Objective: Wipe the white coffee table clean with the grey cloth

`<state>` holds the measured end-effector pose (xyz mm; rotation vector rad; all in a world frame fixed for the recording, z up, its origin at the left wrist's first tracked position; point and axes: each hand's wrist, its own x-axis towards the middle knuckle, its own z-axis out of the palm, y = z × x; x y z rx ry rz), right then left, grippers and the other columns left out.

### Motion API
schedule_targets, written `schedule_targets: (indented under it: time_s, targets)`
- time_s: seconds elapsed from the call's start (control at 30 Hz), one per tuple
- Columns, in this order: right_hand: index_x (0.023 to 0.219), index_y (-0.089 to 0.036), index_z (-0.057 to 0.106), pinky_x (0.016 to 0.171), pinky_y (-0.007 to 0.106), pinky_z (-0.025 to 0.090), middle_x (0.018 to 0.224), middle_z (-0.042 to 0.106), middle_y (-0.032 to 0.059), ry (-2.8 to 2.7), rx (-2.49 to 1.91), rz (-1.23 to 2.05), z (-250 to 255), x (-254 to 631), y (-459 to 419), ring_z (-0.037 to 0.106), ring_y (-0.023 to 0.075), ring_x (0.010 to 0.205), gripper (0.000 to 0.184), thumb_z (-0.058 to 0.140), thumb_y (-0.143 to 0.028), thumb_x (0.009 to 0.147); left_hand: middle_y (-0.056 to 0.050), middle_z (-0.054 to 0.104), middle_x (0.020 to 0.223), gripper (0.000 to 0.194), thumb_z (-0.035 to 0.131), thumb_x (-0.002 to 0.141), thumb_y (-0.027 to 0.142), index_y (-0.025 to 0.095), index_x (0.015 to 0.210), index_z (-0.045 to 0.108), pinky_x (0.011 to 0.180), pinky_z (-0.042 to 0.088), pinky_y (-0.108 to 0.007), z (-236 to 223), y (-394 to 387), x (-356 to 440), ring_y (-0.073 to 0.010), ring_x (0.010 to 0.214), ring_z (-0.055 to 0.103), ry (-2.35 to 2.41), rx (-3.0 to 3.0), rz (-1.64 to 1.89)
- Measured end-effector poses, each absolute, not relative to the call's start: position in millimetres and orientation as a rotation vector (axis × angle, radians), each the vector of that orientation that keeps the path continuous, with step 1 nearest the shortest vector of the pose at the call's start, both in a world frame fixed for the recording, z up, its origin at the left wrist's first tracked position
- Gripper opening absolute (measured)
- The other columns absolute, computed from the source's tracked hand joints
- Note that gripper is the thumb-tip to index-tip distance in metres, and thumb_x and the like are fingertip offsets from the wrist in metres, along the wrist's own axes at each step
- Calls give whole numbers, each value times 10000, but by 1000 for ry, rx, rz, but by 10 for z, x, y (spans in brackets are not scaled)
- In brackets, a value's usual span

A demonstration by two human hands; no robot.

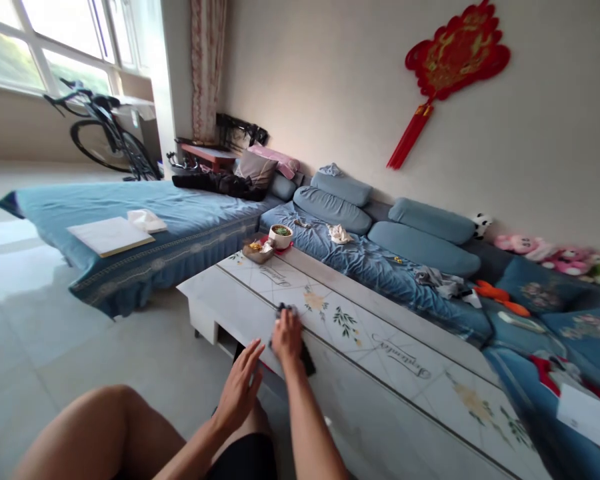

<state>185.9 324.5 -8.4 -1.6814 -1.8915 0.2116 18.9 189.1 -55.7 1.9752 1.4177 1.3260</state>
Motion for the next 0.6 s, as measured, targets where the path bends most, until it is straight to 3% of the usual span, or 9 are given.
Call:
schedule_targets:
  time_s: [0.1,0.2,0.33,0.4,0.5,0.53,0.6]
  targets:
    - [1730,-239,629,1436,721,316,1721,641,188,-1927,-1428,547,-55,1009,3436,498,421,1695,630,504,-496,1169,-138,455,1889,609,377,1220,414,252,1796,490,1471,396,-590,-341,2276,44,-305,1793,382,1445,1977,1350]
    - [1713,-338,661,1367,619,499,1624,738,106,-1857,-1315,658,144,1022,3439,633,356,1599,644,422,-626,1188,-167,461,1881,632,320,1219,441,201,1775,503,1473,378,-609,-125,2801,-84,-320,1801,363,1521,1925,1261]
    - [1684,-316,700,1340,615,537,1621,734,145,-1545,-1416,582,180,2378,2753,647,378,1588,815,292,-763,1139,-268,520,1813,656,474,1156,494,123,1686,584,1448,353,-711,42,3249,229,-442,1775,385,1736,1910,1076]
    - [1610,-446,756,1308,604,562,1526,794,114,-1291,-1626,400,22,3350,2157,684,413,1532,777,400,-847,1048,-313,476,1825,716,566,1113,530,77,1667,596,1458,322,-717,37,3174,700,-479,1765,385,1709,1958,960]
    - [1492,-635,776,1132,715,627,1371,850,99,-1070,-1875,21,-224,4630,1342,731,511,1401,698,492,-875,902,-325,354,1887,985,801,961,591,47,1737,529,1491,275,-689,-26,2698,1707,-501,1782,329,1327,2158,780]
    - [1466,-643,785,1108,761,617,1346,855,107,-1072,-1919,-89,-276,4921,1148,729,541,1385,692,523,-853,860,-320,332,1899,1079,853,914,597,47,1769,491,1499,268,-682,-46,2493,2055,-503,1785,317,1155,2229,738]
    - [1412,-572,832,1110,813,590,1311,856,158,-1173,-1979,-244,-329,5247,905,705,578,1404,700,557,-789,806,-299,347,1900,1068,812,956,587,63,1809,438,1503,274,-678,-78,2123,2634,-482,1782,328,874,2329,708]
